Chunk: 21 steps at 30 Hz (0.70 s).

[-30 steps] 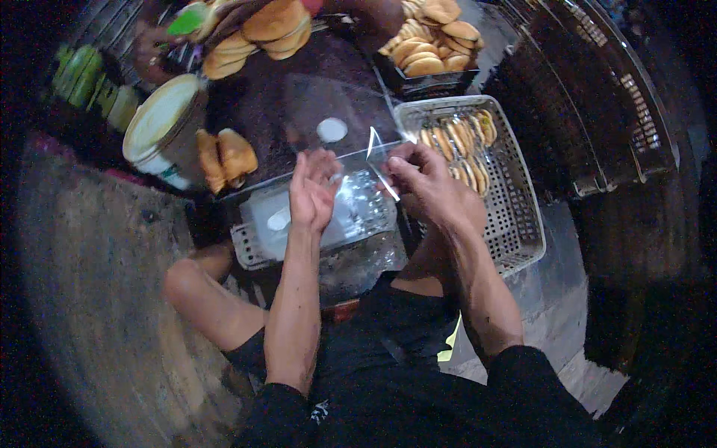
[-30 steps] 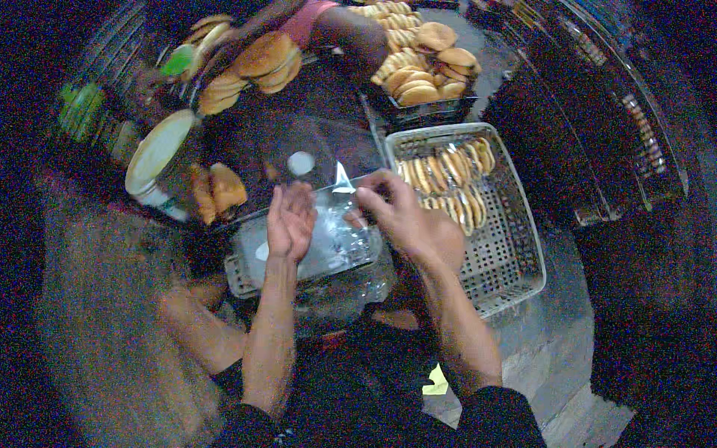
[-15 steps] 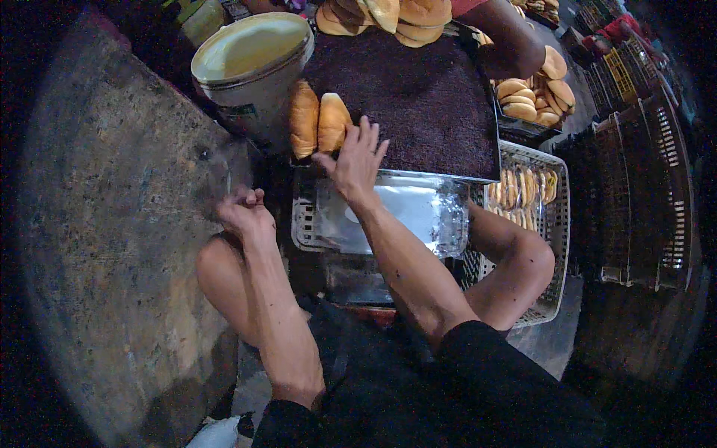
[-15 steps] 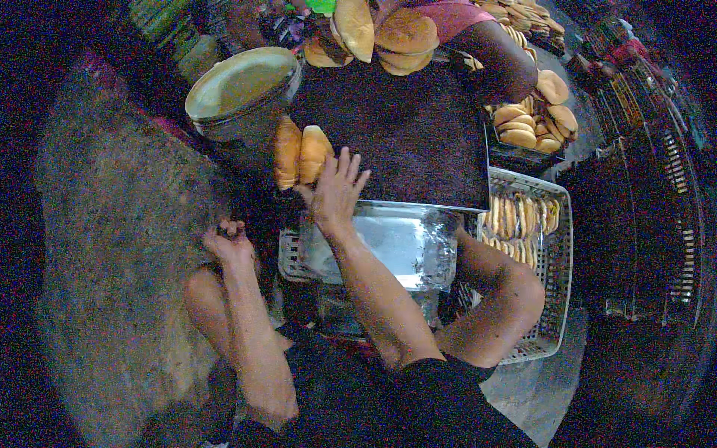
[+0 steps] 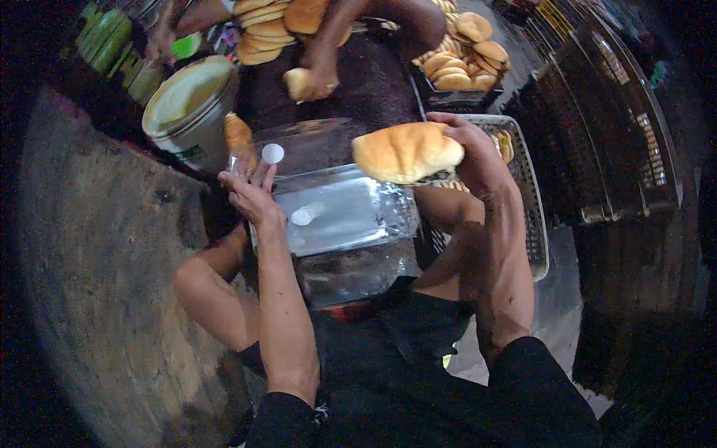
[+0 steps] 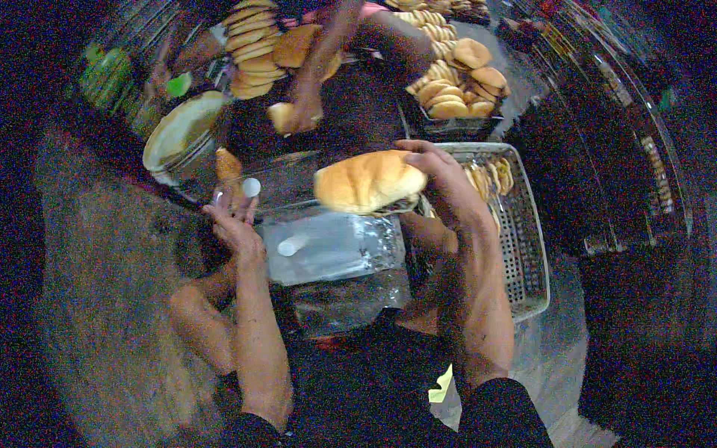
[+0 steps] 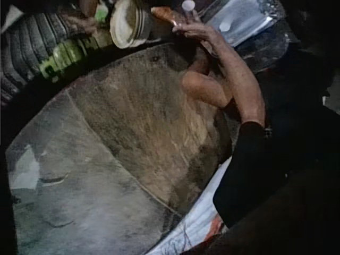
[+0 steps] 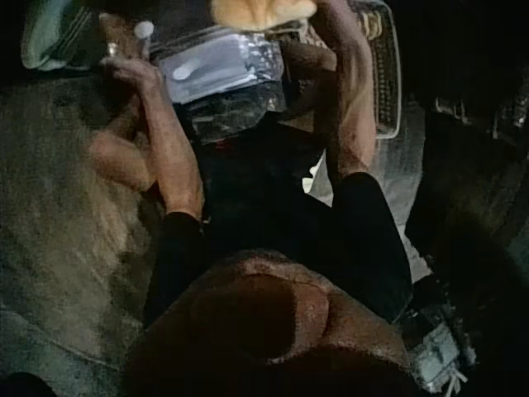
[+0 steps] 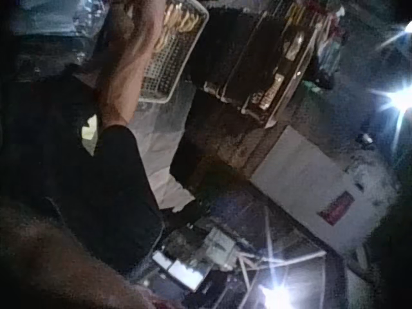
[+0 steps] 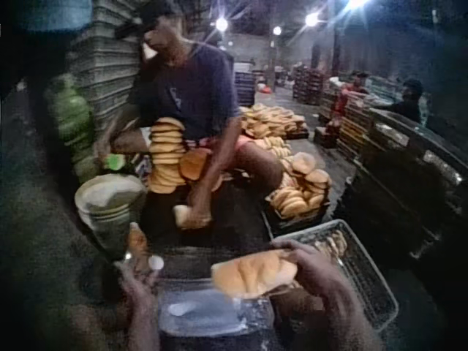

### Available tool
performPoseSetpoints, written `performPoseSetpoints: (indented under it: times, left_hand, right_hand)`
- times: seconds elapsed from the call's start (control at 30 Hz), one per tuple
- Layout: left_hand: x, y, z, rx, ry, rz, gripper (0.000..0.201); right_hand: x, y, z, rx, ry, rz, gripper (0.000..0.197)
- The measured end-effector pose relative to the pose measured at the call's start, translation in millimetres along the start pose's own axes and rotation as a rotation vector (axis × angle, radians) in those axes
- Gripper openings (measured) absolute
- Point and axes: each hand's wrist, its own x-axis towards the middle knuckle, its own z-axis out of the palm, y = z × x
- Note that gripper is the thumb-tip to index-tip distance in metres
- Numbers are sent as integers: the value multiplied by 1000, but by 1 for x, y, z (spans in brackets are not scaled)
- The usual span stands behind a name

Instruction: The person sits on the floor and repeatedly packages small bread rolls into clear plastic bags. They pick up a roll, place it into a bag, and then place the packaged roll into a white plastic basket. The process is repeated continuously throughout the clip.

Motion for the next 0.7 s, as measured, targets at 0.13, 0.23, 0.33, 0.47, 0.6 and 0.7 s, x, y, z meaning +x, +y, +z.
performPoseSetpoints:
  times: [0.13, 0.23, 0.33, 0.47, 0.6, 0.7]
  left_hand:
    - [-67, -16, 42, -120, -375, -12, 82]
    - [-111, -23, 69, -243, -474, -368, 75]
    - [-126, -49, 89, -191, -366, -566, 52]
    - [-124, -38, 119, -518, -578, -692, 47]
    - [-103, -67, 144, -129, -483, -529, 56]
    - [-126, -71, 179, 163, -747, -417, 61]
  right_hand:
    - [-11, -3, 8, -50, 46, -11, 44]
    - [-24, -4, 15, -282, 89, -39, 51]
    - [-43, 1, 34, -366, 378, -387, 44]
    - [-55, 1, 22, -1305, 501, -849, 51]
    - [-52, -22, 21, -1380, 535, -894, 55]
    - [-21, 3, -38, -1679, 402, -601, 63]
